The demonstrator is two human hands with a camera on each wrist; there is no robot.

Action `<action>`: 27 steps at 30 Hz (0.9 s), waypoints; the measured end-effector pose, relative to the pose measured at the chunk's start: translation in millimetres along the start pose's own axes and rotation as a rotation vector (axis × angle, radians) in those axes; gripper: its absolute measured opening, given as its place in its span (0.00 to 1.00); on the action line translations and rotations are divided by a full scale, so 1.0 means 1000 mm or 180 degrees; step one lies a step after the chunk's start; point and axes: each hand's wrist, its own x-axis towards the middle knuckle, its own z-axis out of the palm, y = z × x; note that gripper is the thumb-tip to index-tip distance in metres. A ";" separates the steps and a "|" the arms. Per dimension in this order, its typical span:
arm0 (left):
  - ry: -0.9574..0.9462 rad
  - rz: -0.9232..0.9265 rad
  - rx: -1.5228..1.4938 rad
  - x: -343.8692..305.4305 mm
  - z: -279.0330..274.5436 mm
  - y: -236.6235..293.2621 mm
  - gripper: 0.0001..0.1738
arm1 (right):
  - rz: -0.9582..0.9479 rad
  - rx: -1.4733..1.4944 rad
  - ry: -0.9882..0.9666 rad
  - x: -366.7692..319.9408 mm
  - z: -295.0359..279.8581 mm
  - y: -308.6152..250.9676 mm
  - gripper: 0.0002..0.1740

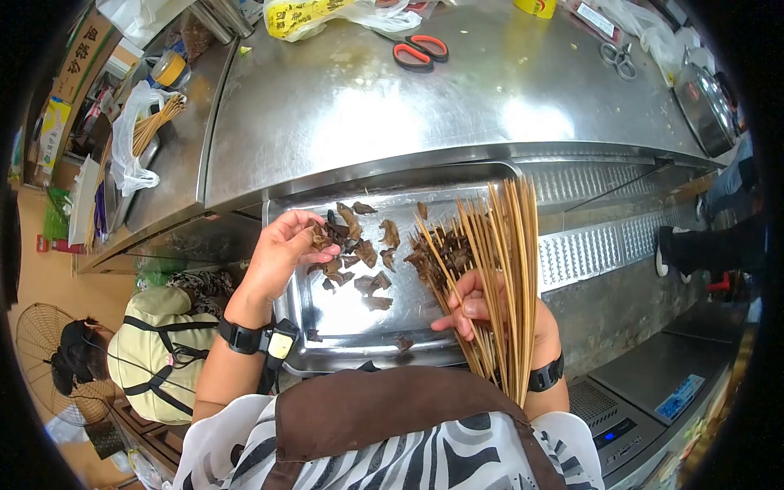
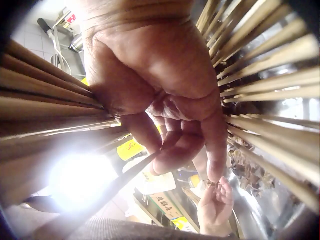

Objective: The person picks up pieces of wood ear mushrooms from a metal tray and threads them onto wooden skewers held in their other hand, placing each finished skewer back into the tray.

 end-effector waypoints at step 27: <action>0.0320 0.0613 0.2756 0.025 0.003 0.013 0.09 | 0.0035 -0.0037 -0.0047 0.001 -0.003 -0.001 0.10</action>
